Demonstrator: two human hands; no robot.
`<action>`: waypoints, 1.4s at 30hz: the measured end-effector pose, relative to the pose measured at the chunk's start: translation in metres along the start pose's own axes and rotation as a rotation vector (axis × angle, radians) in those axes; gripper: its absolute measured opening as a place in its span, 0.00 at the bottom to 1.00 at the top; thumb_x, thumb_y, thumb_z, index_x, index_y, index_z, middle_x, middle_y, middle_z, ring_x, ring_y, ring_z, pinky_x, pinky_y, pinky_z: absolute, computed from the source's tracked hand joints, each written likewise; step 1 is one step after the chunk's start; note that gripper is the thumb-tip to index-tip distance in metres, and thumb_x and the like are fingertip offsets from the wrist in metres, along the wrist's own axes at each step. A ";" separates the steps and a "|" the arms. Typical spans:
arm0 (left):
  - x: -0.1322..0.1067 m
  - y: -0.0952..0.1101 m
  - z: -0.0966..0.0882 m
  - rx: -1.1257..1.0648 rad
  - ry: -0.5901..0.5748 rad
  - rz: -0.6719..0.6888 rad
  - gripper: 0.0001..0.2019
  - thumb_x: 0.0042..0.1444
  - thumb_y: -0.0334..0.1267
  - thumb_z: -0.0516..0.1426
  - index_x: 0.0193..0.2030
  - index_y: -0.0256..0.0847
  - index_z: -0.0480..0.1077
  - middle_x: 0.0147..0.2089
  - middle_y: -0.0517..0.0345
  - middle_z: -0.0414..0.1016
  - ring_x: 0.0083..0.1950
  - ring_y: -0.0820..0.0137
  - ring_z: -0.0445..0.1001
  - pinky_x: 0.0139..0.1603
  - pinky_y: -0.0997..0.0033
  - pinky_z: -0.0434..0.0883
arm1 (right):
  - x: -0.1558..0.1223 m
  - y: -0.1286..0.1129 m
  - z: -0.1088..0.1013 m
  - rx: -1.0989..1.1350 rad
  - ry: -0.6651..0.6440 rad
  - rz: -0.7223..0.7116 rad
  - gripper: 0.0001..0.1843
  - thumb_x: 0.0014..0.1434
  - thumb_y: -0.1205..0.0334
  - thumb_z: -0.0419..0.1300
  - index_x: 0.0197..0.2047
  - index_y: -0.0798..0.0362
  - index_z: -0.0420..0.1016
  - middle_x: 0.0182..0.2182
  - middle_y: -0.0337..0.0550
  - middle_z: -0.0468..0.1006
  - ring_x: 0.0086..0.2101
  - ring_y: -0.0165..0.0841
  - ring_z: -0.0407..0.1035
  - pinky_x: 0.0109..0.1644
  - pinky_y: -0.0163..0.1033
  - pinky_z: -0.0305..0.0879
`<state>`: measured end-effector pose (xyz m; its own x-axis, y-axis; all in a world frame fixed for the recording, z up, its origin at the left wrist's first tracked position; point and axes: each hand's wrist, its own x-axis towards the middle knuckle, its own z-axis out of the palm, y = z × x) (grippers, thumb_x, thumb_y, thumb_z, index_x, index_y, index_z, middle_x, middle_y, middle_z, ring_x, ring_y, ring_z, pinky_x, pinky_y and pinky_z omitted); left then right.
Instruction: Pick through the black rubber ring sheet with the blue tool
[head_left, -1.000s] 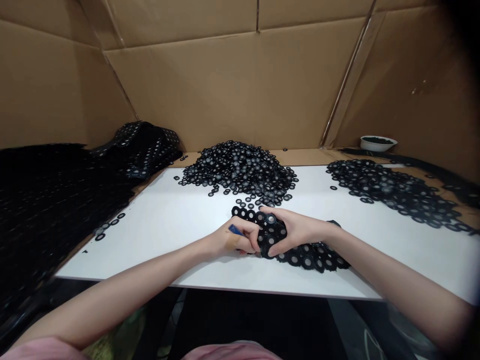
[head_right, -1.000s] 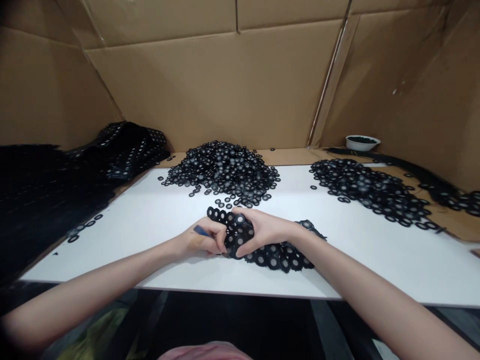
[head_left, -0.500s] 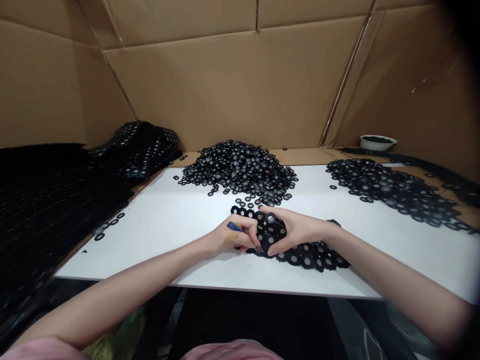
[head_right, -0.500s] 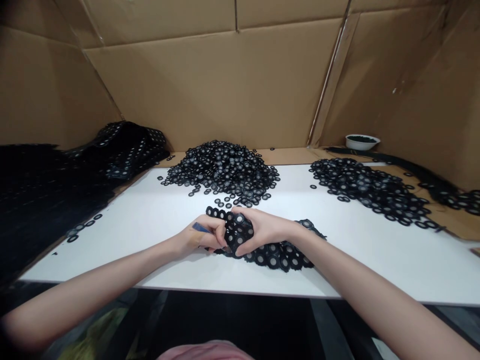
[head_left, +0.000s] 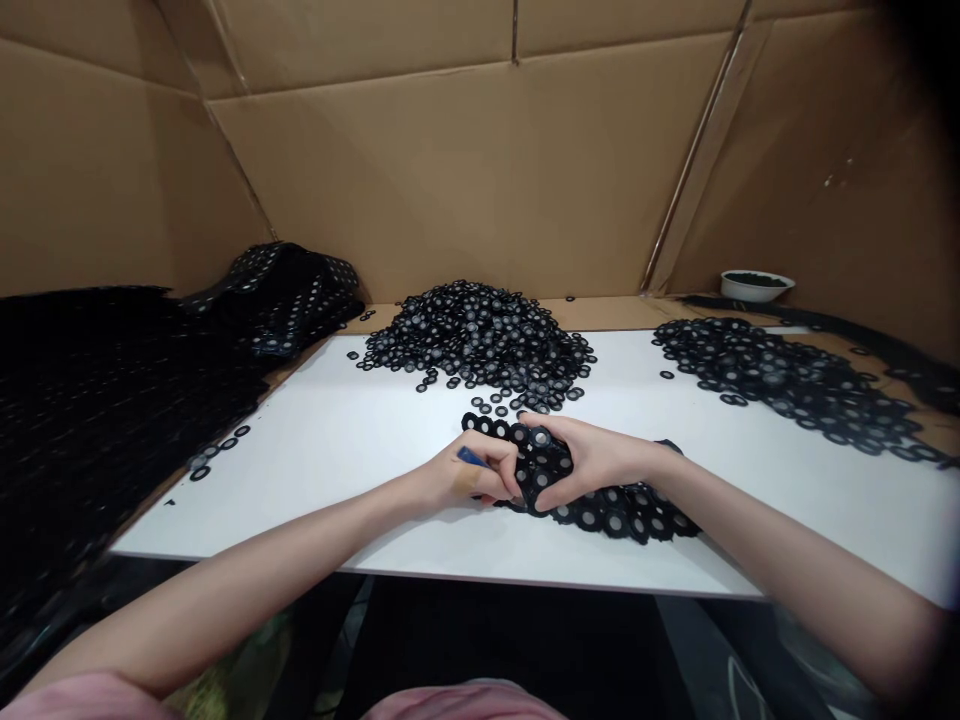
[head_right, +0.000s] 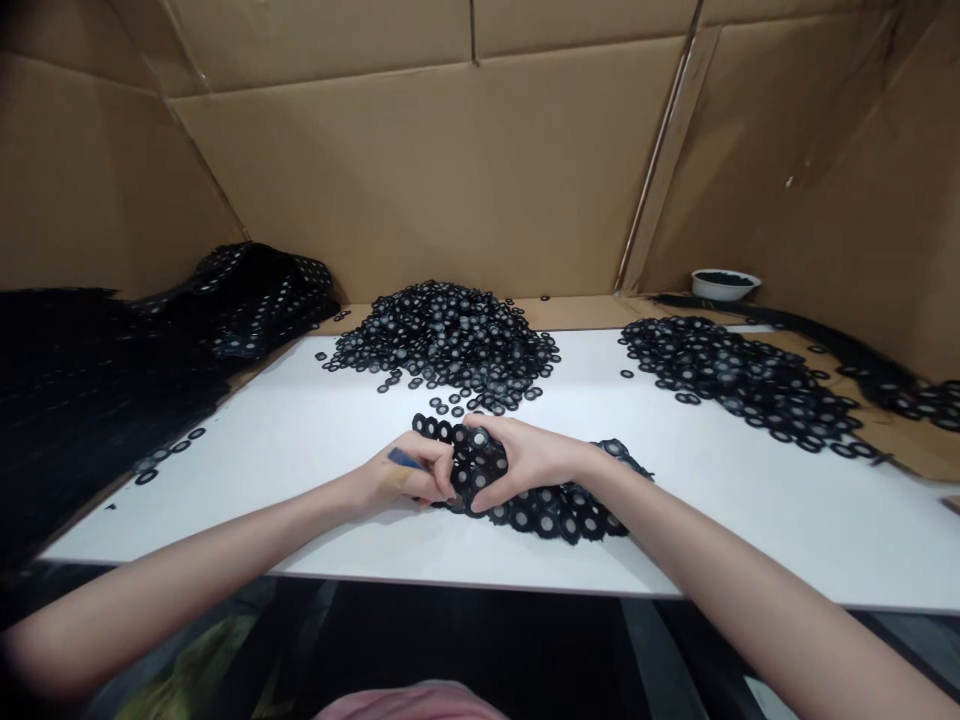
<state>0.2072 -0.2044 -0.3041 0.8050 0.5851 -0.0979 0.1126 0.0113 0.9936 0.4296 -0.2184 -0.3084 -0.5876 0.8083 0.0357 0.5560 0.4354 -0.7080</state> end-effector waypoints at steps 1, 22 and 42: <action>0.000 -0.001 0.000 -0.011 0.002 0.000 0.02 0.41 0.29 0.57 0.24 0.32 0.71 0.18 0.60 0.66 0.21 0.76 0.61 0.22 0.78 0.59 | 0.000 0.000 0.000 -0.005 -0.004 0.009 0.52 0.40 0.48 0.70 0.65 0.52 0.56 0.59 0.50 0.65 0.56 0.46 0.63 0.60 0.47 0.62; -0.001 0.001 0.001 0.004 0.016 0.026 0.02 0.43 0.28 0.57 0.24 0.32 0.71 0.18 0.62 0.63 0.21 0.77 0.58 0.22 0.78 0.55 | 0.000 0.000 -0.001 -0.033 -0.019 0.051 0.55 0.40 0.46 0.70 0.66 0.57 0.53 0.62 0.54 0.60 0.59 0.48 0.58 0.63 0.47 0.57; 0.000 -0.002 0.000 -0.010 0.042 0.041 0.01 0.44 0.27 0.57 0.25 0.32 0.71 0.19 0.61 0.65 0.21 0.77 0.60 0.23 0.79 0.57 | 0.000 -0.003 -0.002 -0.017 -0.022 0.044 0.52 0.40 0.48 0.70 0.64 0.56 0.55 0.59 0.53 0.64 0.57 0.48 0.61 0.60 0.48 0.60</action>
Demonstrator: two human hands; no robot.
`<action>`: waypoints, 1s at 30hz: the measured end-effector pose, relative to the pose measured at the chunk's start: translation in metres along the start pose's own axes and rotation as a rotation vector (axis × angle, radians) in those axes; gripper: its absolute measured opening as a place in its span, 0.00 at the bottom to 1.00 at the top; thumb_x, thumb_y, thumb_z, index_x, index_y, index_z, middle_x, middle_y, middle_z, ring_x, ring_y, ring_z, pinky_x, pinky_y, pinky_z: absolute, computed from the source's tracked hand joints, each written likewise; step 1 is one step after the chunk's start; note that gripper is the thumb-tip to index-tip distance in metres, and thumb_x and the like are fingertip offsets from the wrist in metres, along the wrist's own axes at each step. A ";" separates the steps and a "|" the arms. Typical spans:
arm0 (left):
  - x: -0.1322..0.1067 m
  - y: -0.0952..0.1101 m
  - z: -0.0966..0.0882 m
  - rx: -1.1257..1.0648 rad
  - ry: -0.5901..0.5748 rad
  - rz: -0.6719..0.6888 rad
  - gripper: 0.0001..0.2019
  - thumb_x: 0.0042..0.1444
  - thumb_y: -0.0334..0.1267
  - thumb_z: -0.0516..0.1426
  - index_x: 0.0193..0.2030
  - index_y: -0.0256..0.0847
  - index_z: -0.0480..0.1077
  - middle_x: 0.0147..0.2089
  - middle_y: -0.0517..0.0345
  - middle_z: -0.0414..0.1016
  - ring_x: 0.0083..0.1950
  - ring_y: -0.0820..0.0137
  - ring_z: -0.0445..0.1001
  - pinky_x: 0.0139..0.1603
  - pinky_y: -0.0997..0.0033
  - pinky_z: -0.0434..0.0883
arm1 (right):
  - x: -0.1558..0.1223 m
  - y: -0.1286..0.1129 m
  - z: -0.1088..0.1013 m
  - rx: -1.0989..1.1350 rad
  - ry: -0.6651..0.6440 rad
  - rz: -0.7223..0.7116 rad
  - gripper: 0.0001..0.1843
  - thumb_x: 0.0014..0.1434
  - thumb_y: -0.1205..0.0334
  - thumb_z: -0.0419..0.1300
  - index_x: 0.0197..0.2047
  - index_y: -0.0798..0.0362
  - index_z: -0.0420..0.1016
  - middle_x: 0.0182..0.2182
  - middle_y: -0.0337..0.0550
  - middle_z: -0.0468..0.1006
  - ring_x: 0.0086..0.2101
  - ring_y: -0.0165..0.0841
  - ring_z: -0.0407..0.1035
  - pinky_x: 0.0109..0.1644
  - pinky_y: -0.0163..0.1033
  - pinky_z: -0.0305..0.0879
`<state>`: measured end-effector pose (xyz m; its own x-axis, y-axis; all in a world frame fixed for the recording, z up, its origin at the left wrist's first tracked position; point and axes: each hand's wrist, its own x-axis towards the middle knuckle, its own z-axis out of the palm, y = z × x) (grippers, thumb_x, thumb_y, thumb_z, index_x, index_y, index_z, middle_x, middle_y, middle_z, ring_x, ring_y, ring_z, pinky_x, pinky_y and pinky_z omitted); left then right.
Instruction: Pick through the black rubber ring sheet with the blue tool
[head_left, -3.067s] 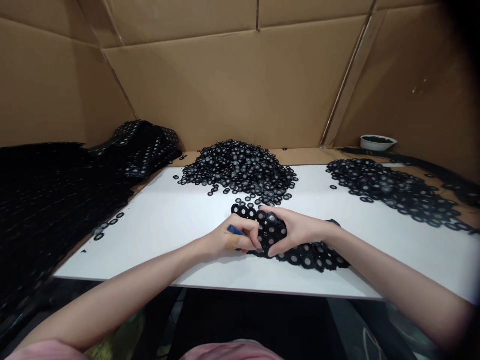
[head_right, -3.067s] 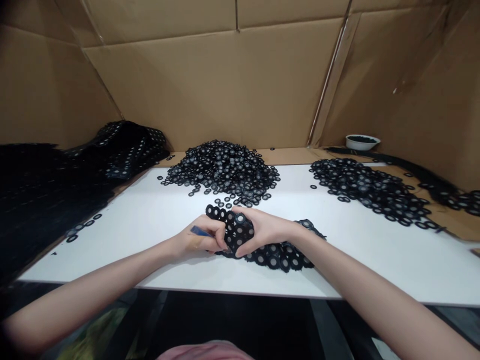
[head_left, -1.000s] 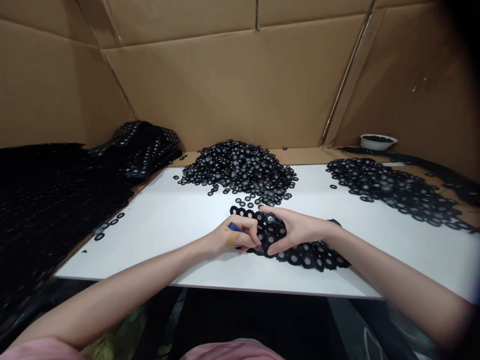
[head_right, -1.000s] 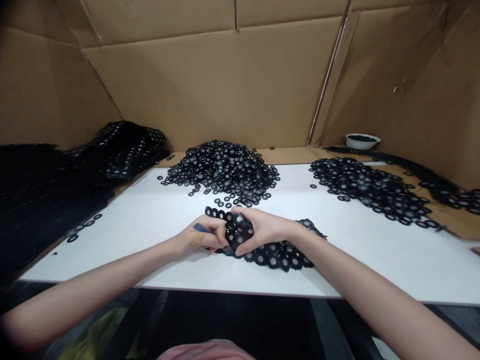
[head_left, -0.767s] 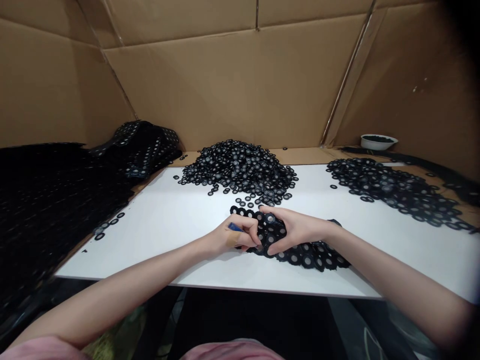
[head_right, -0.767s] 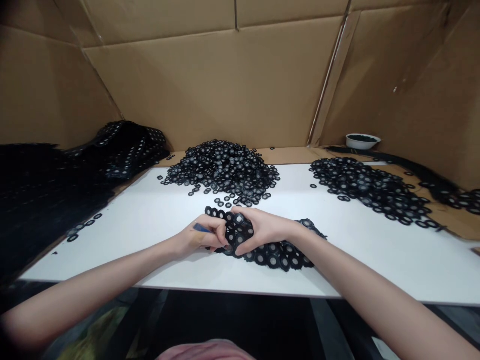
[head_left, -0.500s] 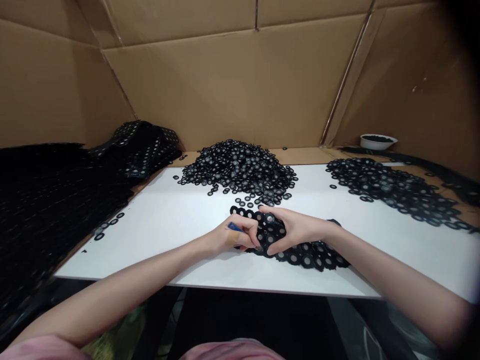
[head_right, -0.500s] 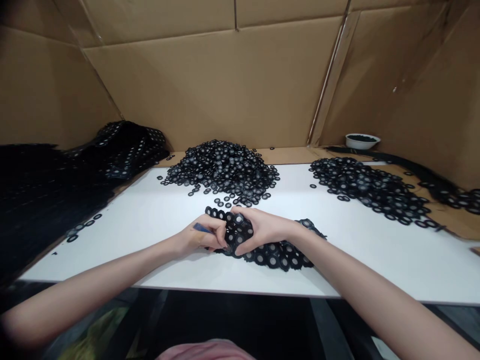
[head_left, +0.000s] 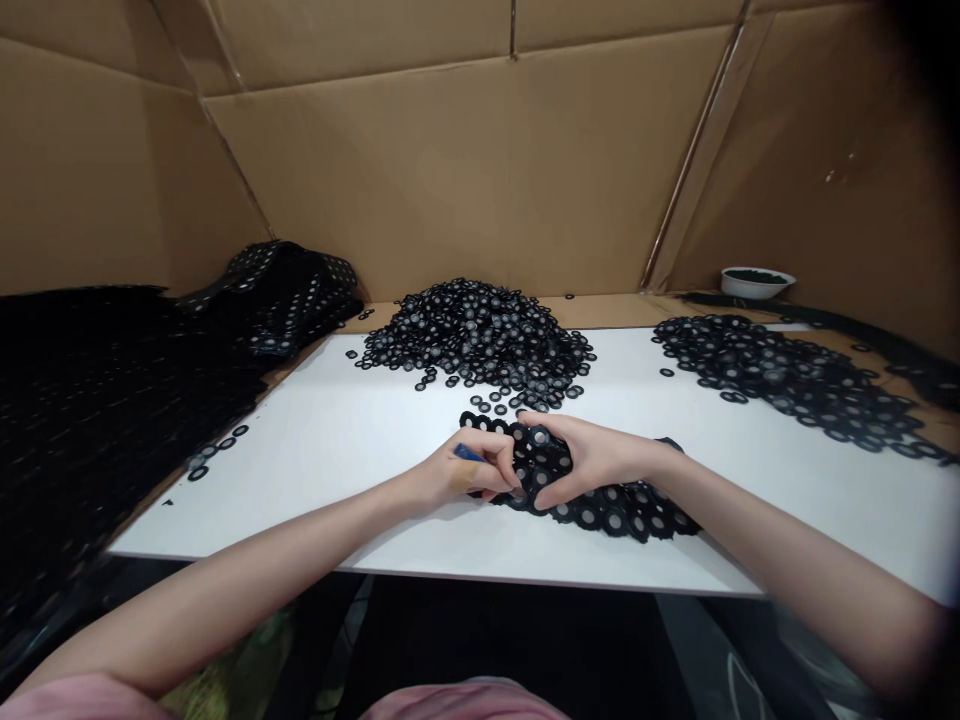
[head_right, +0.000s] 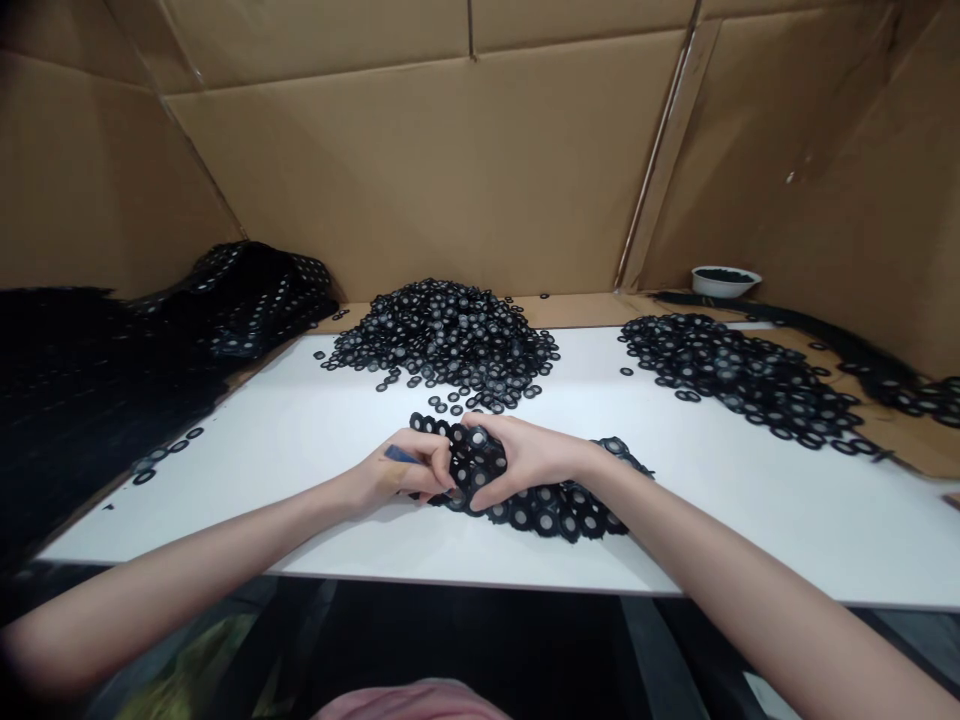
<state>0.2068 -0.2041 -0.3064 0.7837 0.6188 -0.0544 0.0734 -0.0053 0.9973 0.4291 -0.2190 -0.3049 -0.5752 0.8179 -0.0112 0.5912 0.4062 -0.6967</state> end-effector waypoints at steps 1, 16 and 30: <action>0.000 0.000 0.000 0.006 -0.002 0.002 0.02 0.44 0.27 0.57 0.24 0.32 0.71 0.19 0.60 0.66 0.22 0.77 0.60 0.23 0.79 0.57 | 0.000 -0.001 0.000 -0.003 0.001 -0.011 0.50 0.40 0.48 0.70 0.63 0.55 0.57 0.58 0.52 0.65 0.56 0.47 0.62 0.58 0.47 0.62; 0.001 0.005 0.001 -0.002 -0.057 -0.048 0.03 0.40 0.27 0.57 0.22 0.31 0.72 0.18 0.61 0.65 0.21 0.77 0.59 0.21 0.79 0.56 | 0.000 0.002 0.001 -0.004 0.014 -0.016 0.52 0.40 0.47 0.70 0.64 0.55 0.56 0.59 0.53 0.64 0.57 0.47 0.61 0.60 0.46 0.60; 0.001 0.004 0.001 -0.026 0.016 -0.010 0.02 0.42 0.27 0.57 0.24 0.33 0.71 0.18 0.61 0.66 0.21 0.77 0.60 0.22 0.79 0.57 | 0.000 -0.002 -0.001 0.007 0.009 -0.072 0.43 0.41 0.49 0.70 0.58 0.52 0.62 0.51 0.45 0.70 0.50 0.44 0.66 0.52 0.43 0.66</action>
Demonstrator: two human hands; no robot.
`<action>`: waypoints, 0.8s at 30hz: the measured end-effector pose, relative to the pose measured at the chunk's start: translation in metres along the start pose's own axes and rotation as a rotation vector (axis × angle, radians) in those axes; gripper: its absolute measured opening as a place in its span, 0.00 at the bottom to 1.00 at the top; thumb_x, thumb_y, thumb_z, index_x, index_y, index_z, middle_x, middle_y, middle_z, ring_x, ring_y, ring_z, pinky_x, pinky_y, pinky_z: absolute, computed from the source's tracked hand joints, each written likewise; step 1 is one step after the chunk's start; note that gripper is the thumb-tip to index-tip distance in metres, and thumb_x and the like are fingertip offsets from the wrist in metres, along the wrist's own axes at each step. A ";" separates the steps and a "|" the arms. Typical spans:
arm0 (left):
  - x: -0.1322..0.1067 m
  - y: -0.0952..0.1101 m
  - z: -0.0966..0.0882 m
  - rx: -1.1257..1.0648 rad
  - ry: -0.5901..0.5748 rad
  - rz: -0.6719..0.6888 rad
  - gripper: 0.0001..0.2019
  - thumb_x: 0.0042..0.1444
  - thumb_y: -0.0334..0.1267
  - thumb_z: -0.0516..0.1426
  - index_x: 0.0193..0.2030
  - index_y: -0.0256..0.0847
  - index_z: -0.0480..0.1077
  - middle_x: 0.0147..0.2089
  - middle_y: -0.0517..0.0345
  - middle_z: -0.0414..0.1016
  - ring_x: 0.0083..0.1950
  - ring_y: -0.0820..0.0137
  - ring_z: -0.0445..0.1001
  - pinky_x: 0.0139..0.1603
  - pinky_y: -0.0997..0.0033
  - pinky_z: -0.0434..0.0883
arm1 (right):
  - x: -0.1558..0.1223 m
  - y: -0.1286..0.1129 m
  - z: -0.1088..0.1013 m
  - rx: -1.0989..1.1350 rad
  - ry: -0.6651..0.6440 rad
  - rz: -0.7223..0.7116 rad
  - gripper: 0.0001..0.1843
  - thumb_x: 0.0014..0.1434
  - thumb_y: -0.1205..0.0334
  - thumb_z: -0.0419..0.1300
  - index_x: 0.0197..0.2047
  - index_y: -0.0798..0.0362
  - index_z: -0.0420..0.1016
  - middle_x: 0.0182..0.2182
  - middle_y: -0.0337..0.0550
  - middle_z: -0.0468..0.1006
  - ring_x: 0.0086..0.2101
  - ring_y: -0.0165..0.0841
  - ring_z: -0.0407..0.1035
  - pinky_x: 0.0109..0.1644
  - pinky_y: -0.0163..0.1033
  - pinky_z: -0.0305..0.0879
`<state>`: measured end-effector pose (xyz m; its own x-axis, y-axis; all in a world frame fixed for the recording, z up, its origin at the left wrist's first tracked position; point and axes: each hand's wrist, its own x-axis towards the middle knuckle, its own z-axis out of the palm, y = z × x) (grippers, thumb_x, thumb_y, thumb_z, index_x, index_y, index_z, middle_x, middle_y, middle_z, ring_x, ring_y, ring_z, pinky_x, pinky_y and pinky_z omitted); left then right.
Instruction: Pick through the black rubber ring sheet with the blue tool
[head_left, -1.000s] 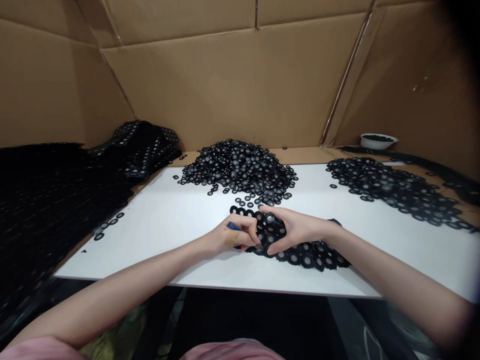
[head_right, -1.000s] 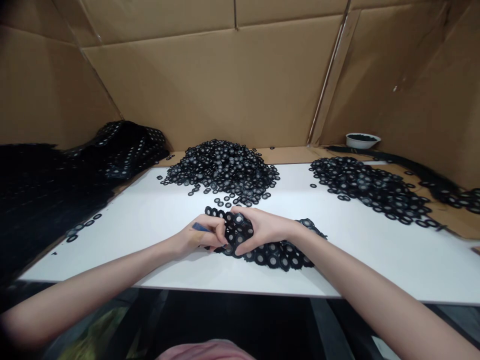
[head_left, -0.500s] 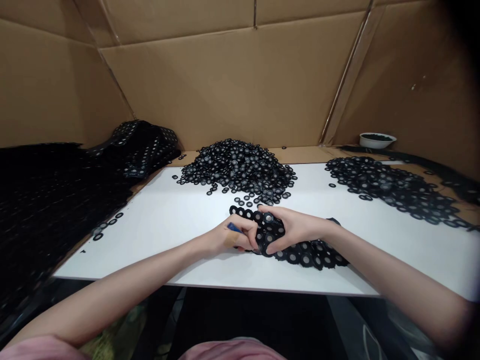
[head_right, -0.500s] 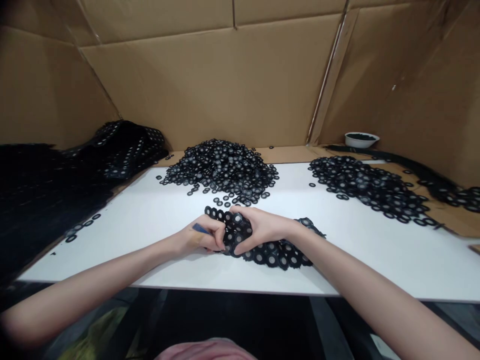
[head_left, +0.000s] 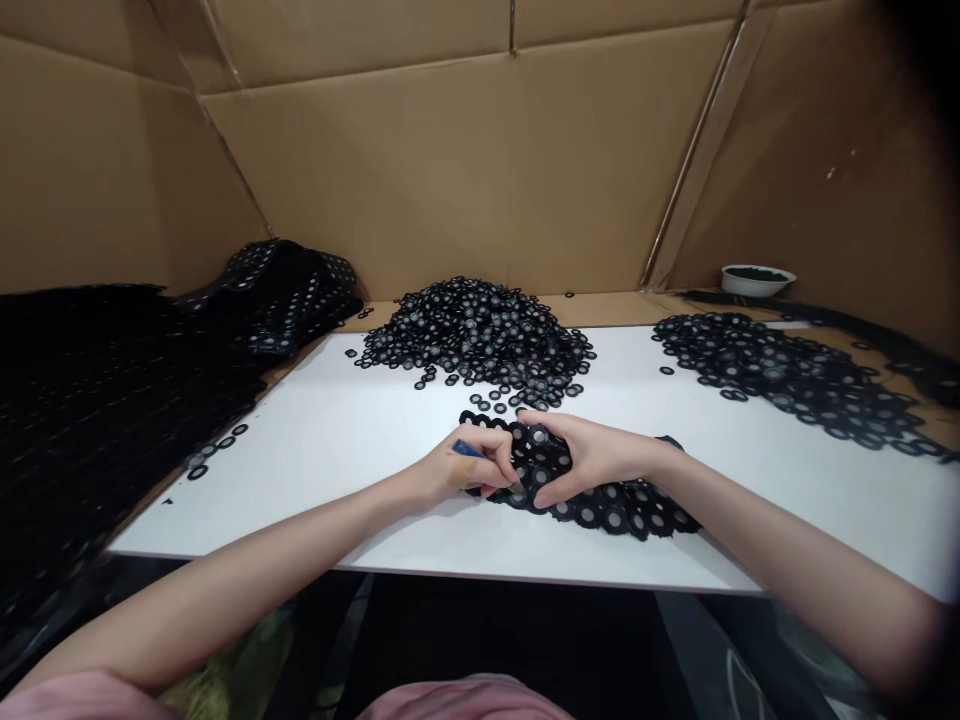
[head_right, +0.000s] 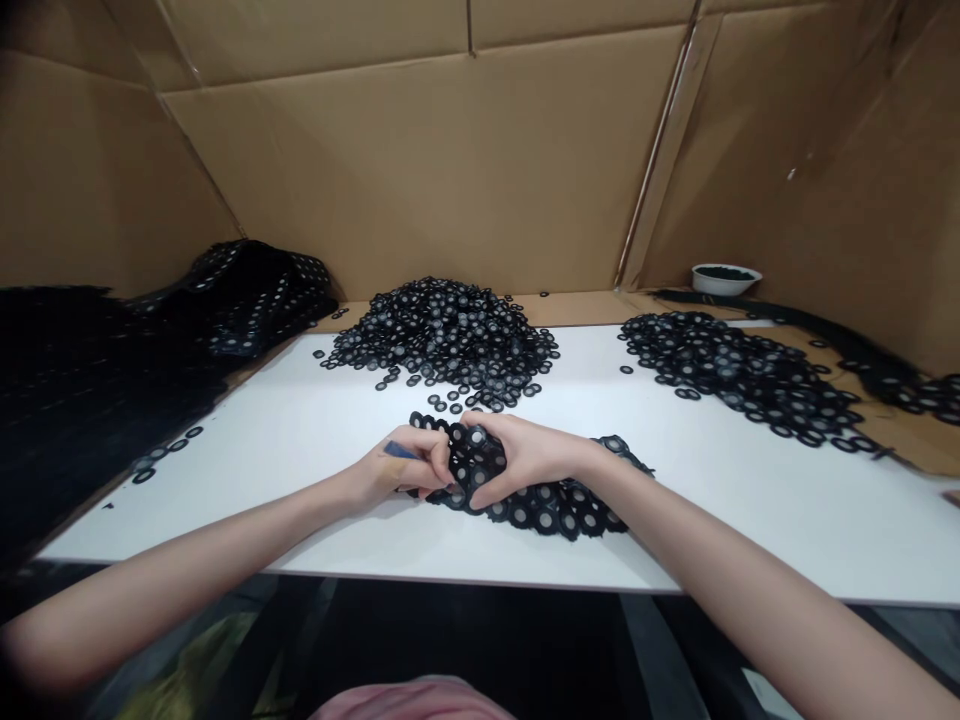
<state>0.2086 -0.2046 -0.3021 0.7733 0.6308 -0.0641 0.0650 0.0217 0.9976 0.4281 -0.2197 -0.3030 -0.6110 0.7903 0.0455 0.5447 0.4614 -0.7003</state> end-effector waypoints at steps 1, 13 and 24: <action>0.000 0.000 0.000 0.011 -0.006 -0.002 0.02 0.42 0.27 0.57 0.24 0.33 0.71 0.18 0.61 0.65 0.21 0.77 0.60 0.22 0.79 0.56 | 0.000 0.000 0.000 -0.001 0.000 -0.001 0.42 0.41 0.49 0.70 0.57 0.52 0.62 0.51 0.45 0.70 0.50 0.45 0.66 0.52 0.43 0.66; 0.002 -0.001 -0.004 0.041 -0.064 -0.024 0.02 0.43 0.28 0.57 0.24 0.32 0.72 0.17 0.62 0.63 0.19 0.78 0.57 0.20 0.78 0.54 | 0.000 -0.002 -0.001 -0.003 -0.023 0.016 0.41 0.41 0.48 0.70 0.56 0.53 0.63 0.50 0.45 0.71 0.49 0.44 0.66 0.50 0.41 0.66; 0.000 0.000 -0.001 -0.036 -0.065 -0.094 0.02 0.40 0.28 0.58 0.24 0.31 0.71 0.19 0.58 0.69 0.18 0.78 0.59 0.19 0.78 0.55 | -0.001 -0.001 -0.001 -0.007 -0.005 0.003 0.41 0.41 0.48 0.70 0.56 0.52 0.63 0.51 0.45 0.71 0.51 0.45 0.66 0.51 0.42 0.67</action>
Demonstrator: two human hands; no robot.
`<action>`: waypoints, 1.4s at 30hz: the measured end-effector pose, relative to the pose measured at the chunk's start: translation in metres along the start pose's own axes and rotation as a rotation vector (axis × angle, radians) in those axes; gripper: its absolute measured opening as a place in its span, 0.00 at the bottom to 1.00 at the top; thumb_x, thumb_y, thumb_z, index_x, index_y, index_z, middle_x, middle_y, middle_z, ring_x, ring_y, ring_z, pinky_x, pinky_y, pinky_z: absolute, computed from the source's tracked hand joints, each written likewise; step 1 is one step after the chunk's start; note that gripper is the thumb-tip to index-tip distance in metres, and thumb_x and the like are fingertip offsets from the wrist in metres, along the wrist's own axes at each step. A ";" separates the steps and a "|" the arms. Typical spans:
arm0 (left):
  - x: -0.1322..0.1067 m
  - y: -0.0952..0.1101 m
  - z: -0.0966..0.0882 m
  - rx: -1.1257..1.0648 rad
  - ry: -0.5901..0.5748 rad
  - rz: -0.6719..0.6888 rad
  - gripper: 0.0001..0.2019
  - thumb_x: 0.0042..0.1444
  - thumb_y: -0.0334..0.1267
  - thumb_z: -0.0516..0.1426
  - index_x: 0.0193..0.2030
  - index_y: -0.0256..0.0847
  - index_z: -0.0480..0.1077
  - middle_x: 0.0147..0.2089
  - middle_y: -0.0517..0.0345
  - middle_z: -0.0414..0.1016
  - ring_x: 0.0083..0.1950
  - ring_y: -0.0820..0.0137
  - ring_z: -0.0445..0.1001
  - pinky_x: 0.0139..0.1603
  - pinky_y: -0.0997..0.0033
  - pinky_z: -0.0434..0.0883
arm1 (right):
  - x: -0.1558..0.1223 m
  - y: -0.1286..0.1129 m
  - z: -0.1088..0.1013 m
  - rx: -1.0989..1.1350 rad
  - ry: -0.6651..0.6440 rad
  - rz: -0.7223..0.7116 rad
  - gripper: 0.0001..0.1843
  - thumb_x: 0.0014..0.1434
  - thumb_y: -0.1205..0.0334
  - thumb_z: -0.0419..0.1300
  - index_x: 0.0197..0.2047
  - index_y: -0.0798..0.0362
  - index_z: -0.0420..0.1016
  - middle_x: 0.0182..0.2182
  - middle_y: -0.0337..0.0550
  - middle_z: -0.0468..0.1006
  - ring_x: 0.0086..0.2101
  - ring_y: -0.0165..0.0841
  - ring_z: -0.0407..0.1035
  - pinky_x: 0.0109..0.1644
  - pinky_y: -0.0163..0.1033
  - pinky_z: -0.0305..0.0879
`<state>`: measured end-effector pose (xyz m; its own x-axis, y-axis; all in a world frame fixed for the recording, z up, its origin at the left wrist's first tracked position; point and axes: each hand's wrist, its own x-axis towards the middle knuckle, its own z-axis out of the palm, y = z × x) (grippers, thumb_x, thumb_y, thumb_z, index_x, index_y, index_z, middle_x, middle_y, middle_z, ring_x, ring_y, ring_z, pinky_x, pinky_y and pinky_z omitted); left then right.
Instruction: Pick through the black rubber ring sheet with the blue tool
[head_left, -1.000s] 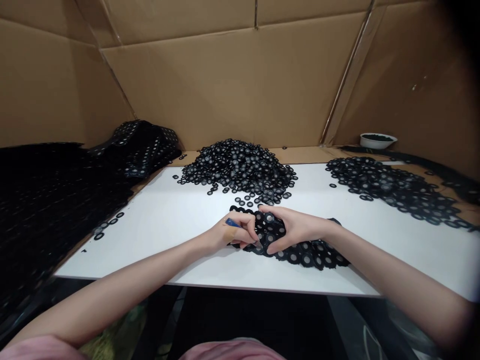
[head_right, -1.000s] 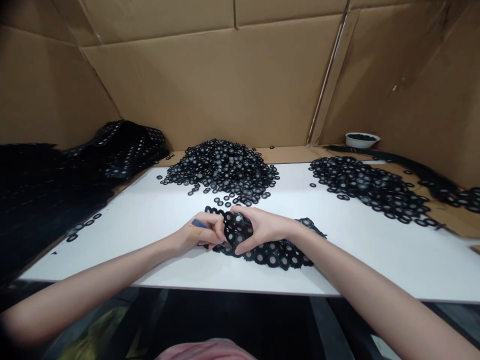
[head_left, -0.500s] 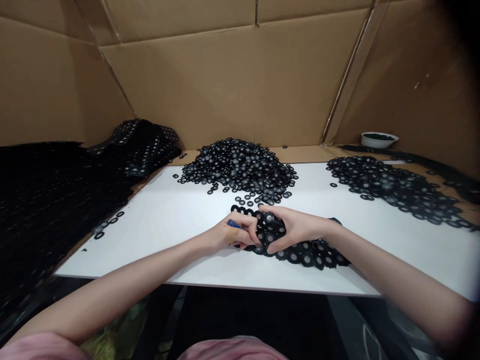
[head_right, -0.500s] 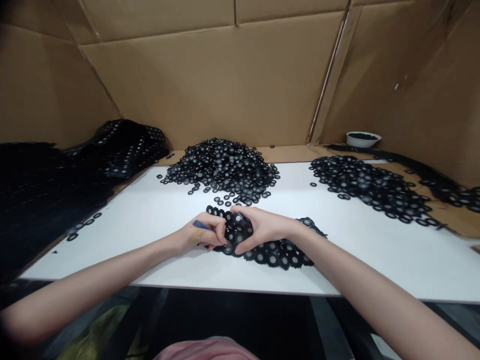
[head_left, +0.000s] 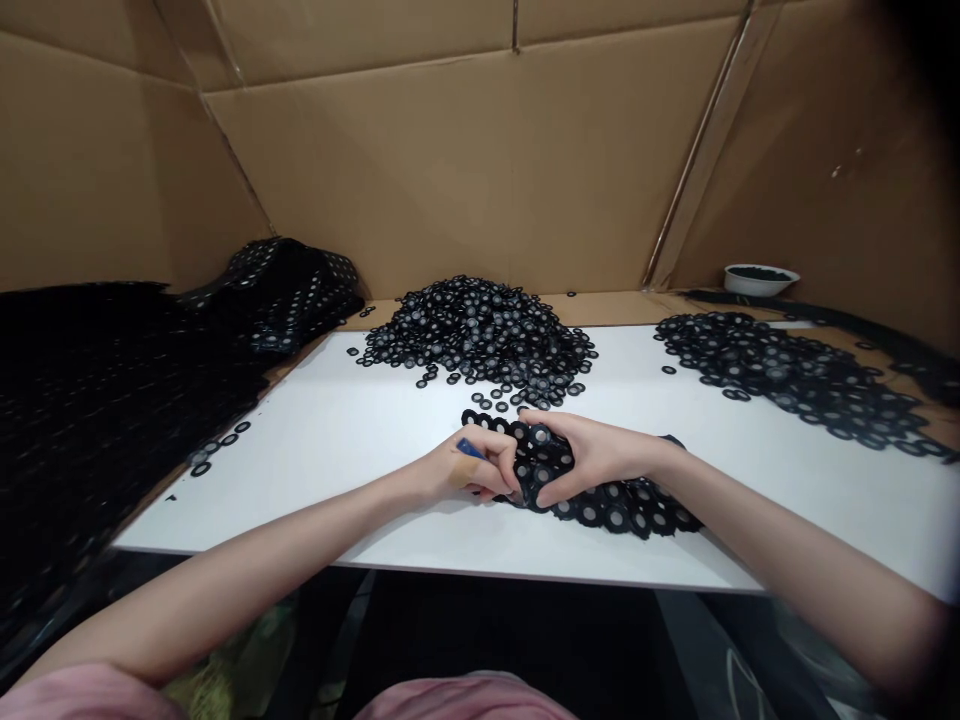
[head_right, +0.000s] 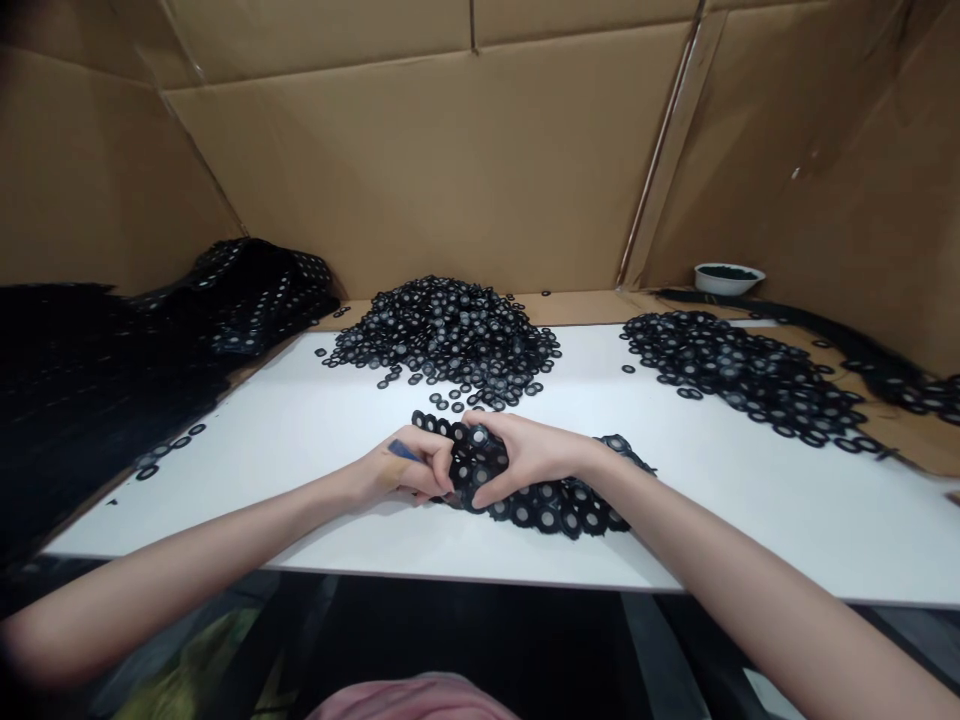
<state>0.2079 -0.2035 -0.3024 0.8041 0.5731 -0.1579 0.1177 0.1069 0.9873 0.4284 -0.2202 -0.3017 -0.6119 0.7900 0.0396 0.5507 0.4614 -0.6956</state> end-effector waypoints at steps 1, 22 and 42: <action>0.001 0.000 -0.001 0.000 0.008 0.008 0.01 0.40 0.28 0.58 0.24 0.32 0.70 0.18 0.59 0.68 0.17 0.79 0.58 0.18 0.79 0.52 | 0.000 0.000 0.000 -0.005 -0.001 0.005 0.41 0.41 0.48 0.70 0.56 0.51 0.64 0.50 0.44 0.71 0.50 0.45 0.66 0.51 0.42 0.67; -0.002 0.003 0.005 0.061 0.080 0.104 0.01 0.43 0.28 0.56 0.24 0.33 0.70 0.19 0.62 0.65 0.21 0.77 0.60 0.22 0.78 0.56 | -0.001 0.003 0.000 -0.003 0.000 0.003 0.46 0.41 0.48 0.70 0.60 0.52 0.60 0.54 0.46 0.69 0.53 0.46 0.65 0.54 0.44 0.65; 0.000 0.001 0.006 0.002 0.103 0.127 0.02 0.42 0.26 0.56 0.24 0.32 0.70 0.20 0.62 0.67 0.20 0.78 0.60 0.22 0.79 0.57 | -0.001 0.002 -0.001 -0.005 -0.021 0.011 0.41 0.41 0.48 0.70 0.56 0.51 0.63 0.51 0.45 0.70 0.49 0.44 0.66 0.49 0.41 0.66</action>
<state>0.2114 -0.2086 -0.3010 0.7487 0.6621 -0.0327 0.0200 0.0267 0.9994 0.4301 -0.2196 -0.3022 -0.6172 0.7866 0.0168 0.5605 0.4546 -0.6922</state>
